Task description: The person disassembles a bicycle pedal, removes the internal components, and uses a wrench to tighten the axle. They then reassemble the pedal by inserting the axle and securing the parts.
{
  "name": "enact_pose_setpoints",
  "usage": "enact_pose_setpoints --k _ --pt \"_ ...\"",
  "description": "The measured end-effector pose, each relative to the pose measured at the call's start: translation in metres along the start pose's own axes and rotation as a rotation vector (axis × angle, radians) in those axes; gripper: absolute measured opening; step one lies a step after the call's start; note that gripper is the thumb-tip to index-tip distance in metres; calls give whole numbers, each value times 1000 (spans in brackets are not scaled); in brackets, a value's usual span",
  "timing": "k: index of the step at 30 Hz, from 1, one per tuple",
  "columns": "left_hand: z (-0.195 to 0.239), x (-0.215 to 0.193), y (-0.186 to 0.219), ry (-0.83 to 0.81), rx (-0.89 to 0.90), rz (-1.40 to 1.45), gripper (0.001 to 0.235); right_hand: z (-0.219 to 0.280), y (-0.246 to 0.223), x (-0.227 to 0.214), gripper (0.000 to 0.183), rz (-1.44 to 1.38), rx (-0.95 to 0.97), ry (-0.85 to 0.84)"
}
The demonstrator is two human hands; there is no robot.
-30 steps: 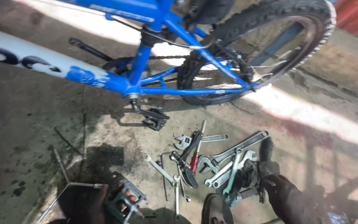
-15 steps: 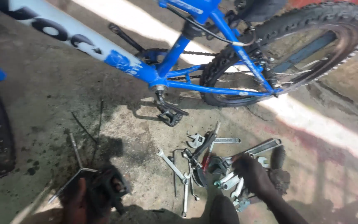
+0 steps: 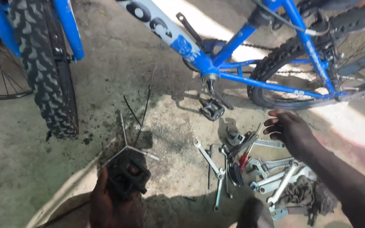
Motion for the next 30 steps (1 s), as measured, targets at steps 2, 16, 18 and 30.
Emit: enact_pose_setpoints --k 2,16,18,30 --pt "6 -1 -3 134 -22 -167 51 -10 10 5 33 368 -72 -203" --pt "11 -6 -44 324 -44 -291 58 46 91 104 13 964 -562 -398" --pt "16 -38 -57 456 -81 -308 65 46 95 112 12 1009 -574 -421" --pt "5 -147 -22 595 -26 -524 30 65 162 134 48 1416 -576 -533"
Point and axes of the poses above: each hand's wrist, its own z-axis away from the middle knuckle, its own x-axis out of the palm, y = z × x, the point moved 10 cm from there along -z, towards the middle knuckle, and after that the axes turned 11 degrees about -x, right-handed, at the moved point
